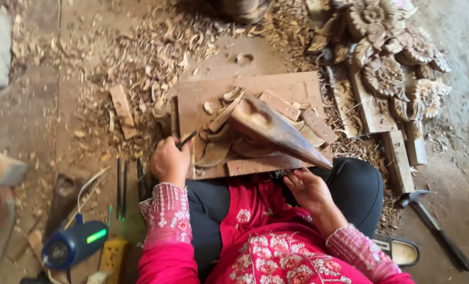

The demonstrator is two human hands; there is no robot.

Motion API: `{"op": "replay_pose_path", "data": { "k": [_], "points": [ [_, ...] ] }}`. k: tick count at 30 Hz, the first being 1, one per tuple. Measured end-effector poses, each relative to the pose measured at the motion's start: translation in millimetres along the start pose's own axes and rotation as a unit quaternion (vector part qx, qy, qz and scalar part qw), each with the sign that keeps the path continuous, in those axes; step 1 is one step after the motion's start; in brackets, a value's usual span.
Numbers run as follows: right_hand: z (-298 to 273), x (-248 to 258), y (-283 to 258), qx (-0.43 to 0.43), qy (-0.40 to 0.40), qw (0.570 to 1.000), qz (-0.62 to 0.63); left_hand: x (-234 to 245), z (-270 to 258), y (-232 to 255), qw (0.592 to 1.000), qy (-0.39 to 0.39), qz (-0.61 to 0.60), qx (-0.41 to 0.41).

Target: The person carves a decorative floral pattern into a rectangular wooden board using a chisel and a wooden mallet. They repeatedly strike the chisel to remove wood shavings and refine the design.

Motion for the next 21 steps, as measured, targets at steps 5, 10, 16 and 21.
{"op": "replay_pose_path", "data": {
  "k": [5, 10, 16, 21],
  "points": [
    [11.6, 9.6, -4.6, 0.048, -0.046, 0.998, -0.019, -7.5, 14.7, 5.8, 0.989, -0.115, 0.084, 0.036],
    [52.8, 1.1, -37.3, 0.112, -0.032, 0.986, -0.118, -12.7, 19.1, 28.0, 0.989, -0.126, 0.069, -0.012],
    [95.5, -62.9, -88.4, 0.134, 0.021, 0.947, -0.29, -39.4, 36.5, 33.1, 0.97, -0.195, 0.148, 0.001],
    [160.4, -124.7, -124.5, 0.16, 0.049, 0.913, -0.373, -50.9, 94.0, 15.7, 0.999, 0.007, 0.031, -0.026]
  ]
}}
Point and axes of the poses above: each hand's wrist, its own z-axis towards the middle knuckle, its own x-axis out of the back of the hand, y = z × x, the point moved 4 cm from there along z, towards the middle knuckle, and after that the axes turned 14 degrees about z, right-handed, at the moved point
